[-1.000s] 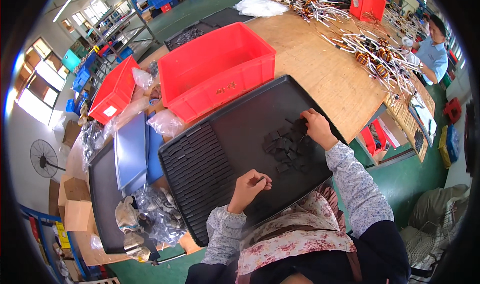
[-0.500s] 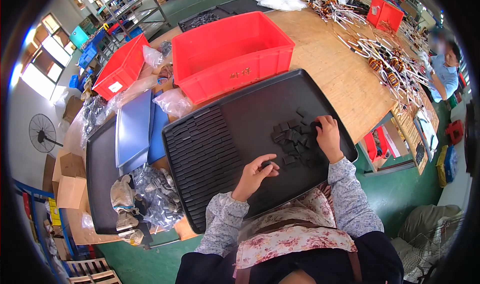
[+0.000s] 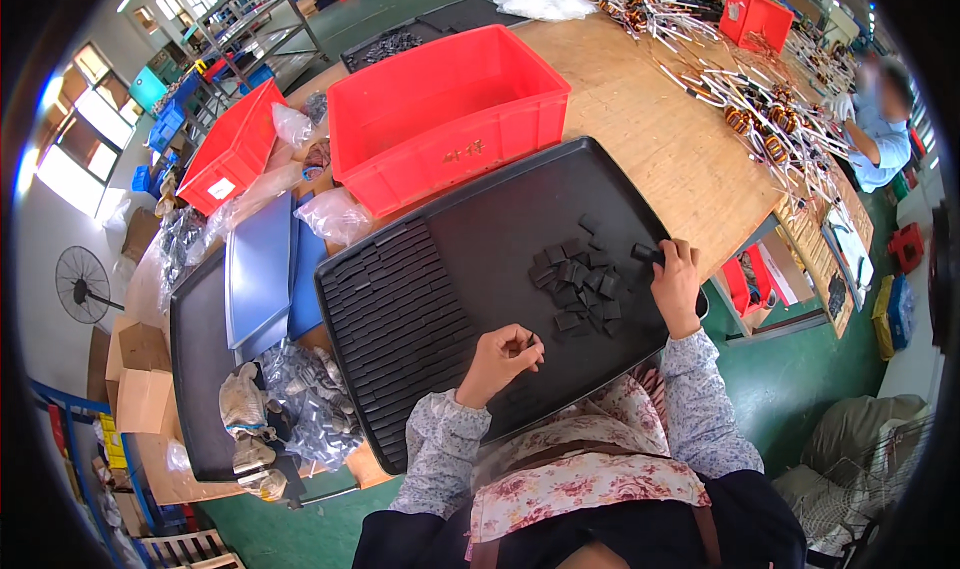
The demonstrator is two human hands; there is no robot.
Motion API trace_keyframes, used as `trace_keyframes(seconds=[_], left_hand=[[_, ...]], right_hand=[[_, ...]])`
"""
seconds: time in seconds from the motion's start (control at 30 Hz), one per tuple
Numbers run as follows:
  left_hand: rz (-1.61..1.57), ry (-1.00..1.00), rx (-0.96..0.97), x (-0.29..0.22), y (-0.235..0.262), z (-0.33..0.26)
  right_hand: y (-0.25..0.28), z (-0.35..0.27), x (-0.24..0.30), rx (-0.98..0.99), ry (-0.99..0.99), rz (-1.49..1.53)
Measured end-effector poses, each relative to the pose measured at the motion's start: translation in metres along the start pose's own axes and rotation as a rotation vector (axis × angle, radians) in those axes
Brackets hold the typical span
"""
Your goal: The person sorts small black rectangular components on a black tray, picking them up one by one and arranging them into neat rows. The person also handles a small plastic bag containing similar parts, placing it on the tray.
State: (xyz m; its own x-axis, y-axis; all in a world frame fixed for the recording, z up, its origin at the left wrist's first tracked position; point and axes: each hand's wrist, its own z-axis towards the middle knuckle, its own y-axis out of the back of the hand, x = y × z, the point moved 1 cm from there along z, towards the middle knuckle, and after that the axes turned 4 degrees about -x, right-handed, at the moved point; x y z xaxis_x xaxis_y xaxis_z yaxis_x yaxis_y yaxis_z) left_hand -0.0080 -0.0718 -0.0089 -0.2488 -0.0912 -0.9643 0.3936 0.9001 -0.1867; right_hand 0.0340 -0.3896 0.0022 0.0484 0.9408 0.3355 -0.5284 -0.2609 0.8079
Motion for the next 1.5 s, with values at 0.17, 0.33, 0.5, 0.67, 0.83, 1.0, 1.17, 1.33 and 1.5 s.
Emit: trace_keyframes(seconds=[0.17,0.33,0.5,0.67,0.83,1.0,1.17,1.33,1.5], left_hand=[[-0.042,-0.055,-0.088,-0.007,-0.012,0.001],[0.021,0.029,-0.028,0.0,-0.006,0.001],[0.098,-0.024,-0.019,0.004,-0.008,0.003],[0.128,-0.013,-0.028,0.005,-0.004,0.0],[-0.02,0.017,0.0,0.001,-0.006,0.0],[-0.006,0.031,0.029,0.005,-0.006,0.0],[0.538,-0.217,-0.157,-0.024,-0.008,-0.016],[1.015,-0.579,-0.237,-0.018,-0.003,-0.042],[0.977,-0.551,-0.253,-0.012,-0.005,-0.049]], right_hand=[[0.007,-0.007,-0.014,0.154,-0.104,0.005],[0.018,-0.028,0.019,0.254,-0.209,0.585],[0.018,-0.059,0.096,0.647,-0.53,1.474],[0.008,-0.066,0.12,0.749,-0.428,1.353],[0.018,-0.058,0.119,0.568,0.021,1.071],[0.023,-0.06,0.117,0.532,0.169,0.982],[0.029,-0.051,0.108,0.284,0.022,0.842],[0.02,-0.052,0.063,-0.024,-0.008,0.306],[-0.022,-0.077,0.065,0.108,0.036,0.331]])
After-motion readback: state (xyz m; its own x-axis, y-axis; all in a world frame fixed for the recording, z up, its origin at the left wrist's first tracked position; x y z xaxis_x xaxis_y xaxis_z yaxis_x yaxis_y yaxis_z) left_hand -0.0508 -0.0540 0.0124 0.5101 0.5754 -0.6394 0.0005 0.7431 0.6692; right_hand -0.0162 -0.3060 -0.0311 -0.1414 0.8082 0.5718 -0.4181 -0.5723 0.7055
